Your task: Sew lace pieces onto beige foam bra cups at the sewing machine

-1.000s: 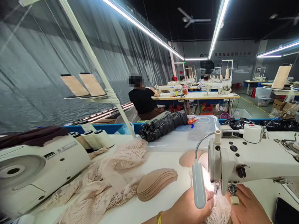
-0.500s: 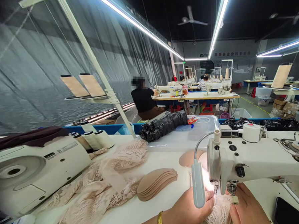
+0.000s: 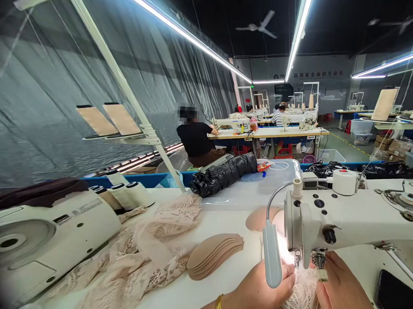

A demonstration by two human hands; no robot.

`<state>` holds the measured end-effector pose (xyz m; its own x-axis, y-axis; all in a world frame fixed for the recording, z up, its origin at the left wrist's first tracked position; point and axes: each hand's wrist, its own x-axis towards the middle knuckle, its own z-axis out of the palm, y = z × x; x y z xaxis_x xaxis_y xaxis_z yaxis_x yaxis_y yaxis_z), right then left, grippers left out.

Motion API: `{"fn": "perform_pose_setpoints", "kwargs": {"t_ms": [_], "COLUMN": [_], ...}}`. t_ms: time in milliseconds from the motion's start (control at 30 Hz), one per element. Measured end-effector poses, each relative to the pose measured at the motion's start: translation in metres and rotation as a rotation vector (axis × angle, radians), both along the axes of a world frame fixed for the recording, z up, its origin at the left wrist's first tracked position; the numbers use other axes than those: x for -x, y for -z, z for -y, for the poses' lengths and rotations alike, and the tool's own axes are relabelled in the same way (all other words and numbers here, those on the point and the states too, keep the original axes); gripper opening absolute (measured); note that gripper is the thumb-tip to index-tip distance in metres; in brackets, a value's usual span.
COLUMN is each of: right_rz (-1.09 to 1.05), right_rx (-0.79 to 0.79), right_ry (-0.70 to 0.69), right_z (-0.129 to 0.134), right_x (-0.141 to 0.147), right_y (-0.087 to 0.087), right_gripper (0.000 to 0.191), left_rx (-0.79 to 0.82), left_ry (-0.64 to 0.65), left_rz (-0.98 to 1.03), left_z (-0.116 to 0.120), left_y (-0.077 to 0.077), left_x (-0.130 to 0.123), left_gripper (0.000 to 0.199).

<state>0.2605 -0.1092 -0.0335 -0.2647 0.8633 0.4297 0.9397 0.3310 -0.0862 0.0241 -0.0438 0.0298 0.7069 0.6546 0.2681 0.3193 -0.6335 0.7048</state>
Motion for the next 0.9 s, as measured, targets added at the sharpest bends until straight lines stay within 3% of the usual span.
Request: {"fn": "perform_pose_setpoints", "kwargs": {"t_ms": [100,167,333,500,700,900], "right_rz": [0.01,0.014,0.056,0.004,0.017,-0.051], "right_rx": [-0.002,-0.004,-0.018,-0.027,-0.036,-0.08], "right_ry": [-0.004,-0.011,-0.023,-0.036,-0.022,-0.033], "right_z": [-0.001,-0.001,0.001,-0.002,0.0,0.001], "right_x": [0.0,-0.001,-0.002,-0.003,-0.004,-0.004], "right_y": [0.0,0.001,0.003,0.002,0.005,0.004], "right_gripper": [0.043,0.042,0.042,0.043,0.042,0.041], "left_rx": [0.211,0.247,0.055,-0.312,-0.216,-0.232], "left_ry": [-0.001,-0.008,-0.045,0.01,0.003,0.031], "left_rz": [0.11,0.119,-0.001,-0.038,-0.059,-0.09], "left_z": [-0.001,-0.002,-0.004,-0.008,-0.005,-0.006], "left_y": [0.001,0.003,0.01,0.025,0.024,0.022], "left_x": [-0.001,-0.001,-0.001,0.002,0.004,0.002], "left_gripper": [0.02,0.018,0.036,0.023,0.03,0.031]}}
